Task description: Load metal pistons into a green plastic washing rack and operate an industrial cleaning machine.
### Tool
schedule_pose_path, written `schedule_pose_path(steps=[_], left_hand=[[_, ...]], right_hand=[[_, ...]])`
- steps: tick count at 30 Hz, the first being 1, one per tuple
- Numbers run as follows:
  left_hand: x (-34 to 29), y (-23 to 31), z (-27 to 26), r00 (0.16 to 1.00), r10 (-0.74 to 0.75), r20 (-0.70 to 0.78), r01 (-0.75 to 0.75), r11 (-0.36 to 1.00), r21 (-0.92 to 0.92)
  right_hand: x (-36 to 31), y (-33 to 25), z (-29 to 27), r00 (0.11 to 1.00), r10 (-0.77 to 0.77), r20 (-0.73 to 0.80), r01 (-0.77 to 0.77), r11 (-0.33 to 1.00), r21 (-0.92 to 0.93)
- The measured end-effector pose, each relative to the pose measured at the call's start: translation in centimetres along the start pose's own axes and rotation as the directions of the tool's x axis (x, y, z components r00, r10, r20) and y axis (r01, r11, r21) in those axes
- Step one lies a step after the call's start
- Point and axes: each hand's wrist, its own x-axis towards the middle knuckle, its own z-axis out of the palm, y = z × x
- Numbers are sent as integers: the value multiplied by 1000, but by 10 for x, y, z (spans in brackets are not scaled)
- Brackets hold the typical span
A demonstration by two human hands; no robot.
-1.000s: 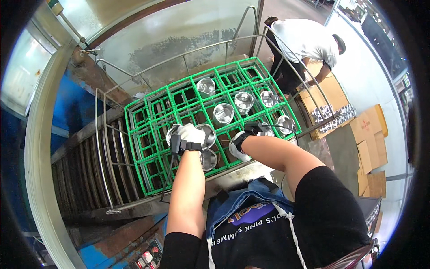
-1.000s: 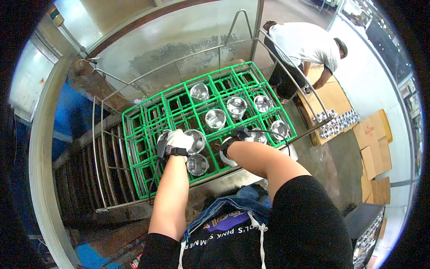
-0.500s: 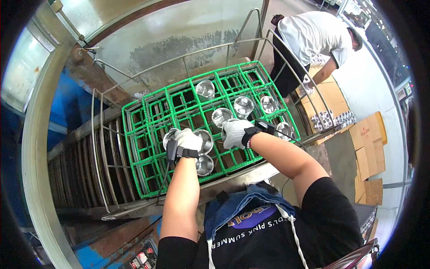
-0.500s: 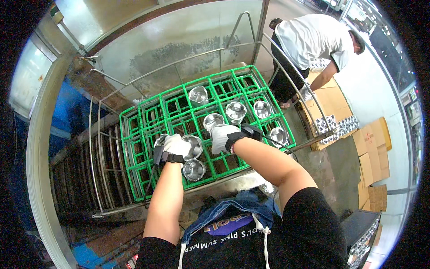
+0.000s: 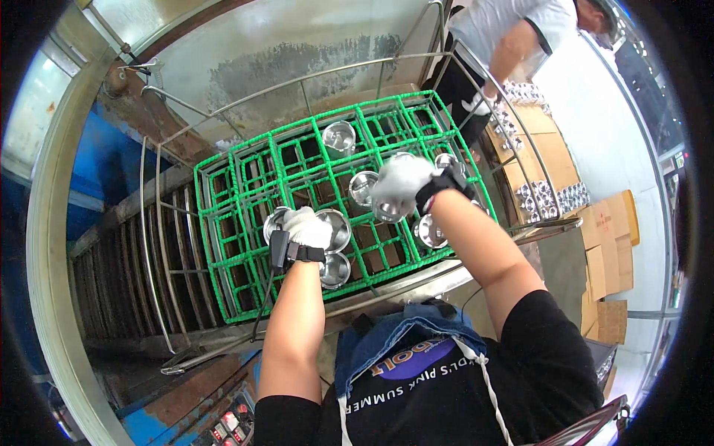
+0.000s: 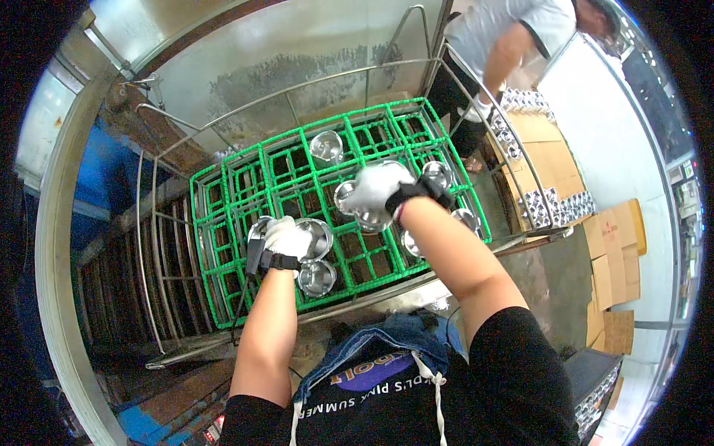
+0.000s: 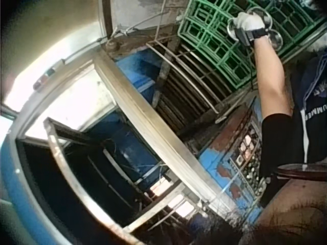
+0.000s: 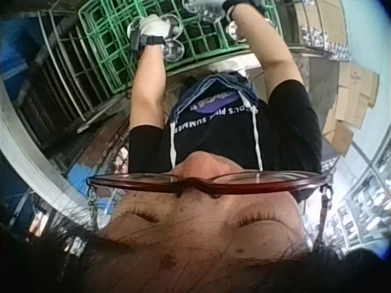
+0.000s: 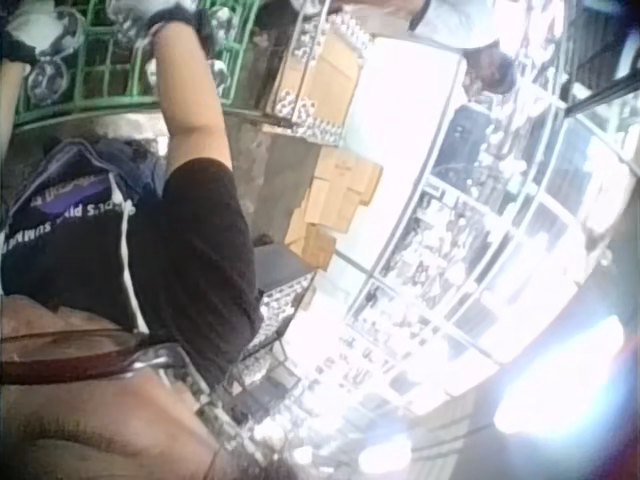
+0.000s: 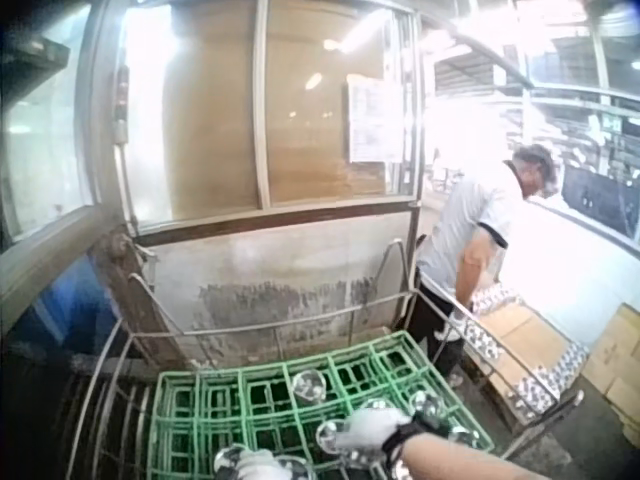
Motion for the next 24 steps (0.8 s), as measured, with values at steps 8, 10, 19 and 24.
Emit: schedule_pose_path(steps=[8, 10, 19, 24], left_hand=[[5, 19, 7, 992, -120, -42, 127, 964, 232], [1, 16, -3, 980, -126, -153, 154, 969, 193], [7, 12, -24, 785, -476, 396, 505, 862, 36], [9, 13, 10, 978, -198, 60, 202, 976, -77]], right_hand=[[183, 143, 56, 898, -438, -40, 332, 736, -590], [194, 139, 71, 897, -443, -6, 392, 799, -456], [139, 118, 33, 958, -260, -124, 264, 964, 17], [91, 100, 18, 974, -190, -125, 215, 948, 236]])
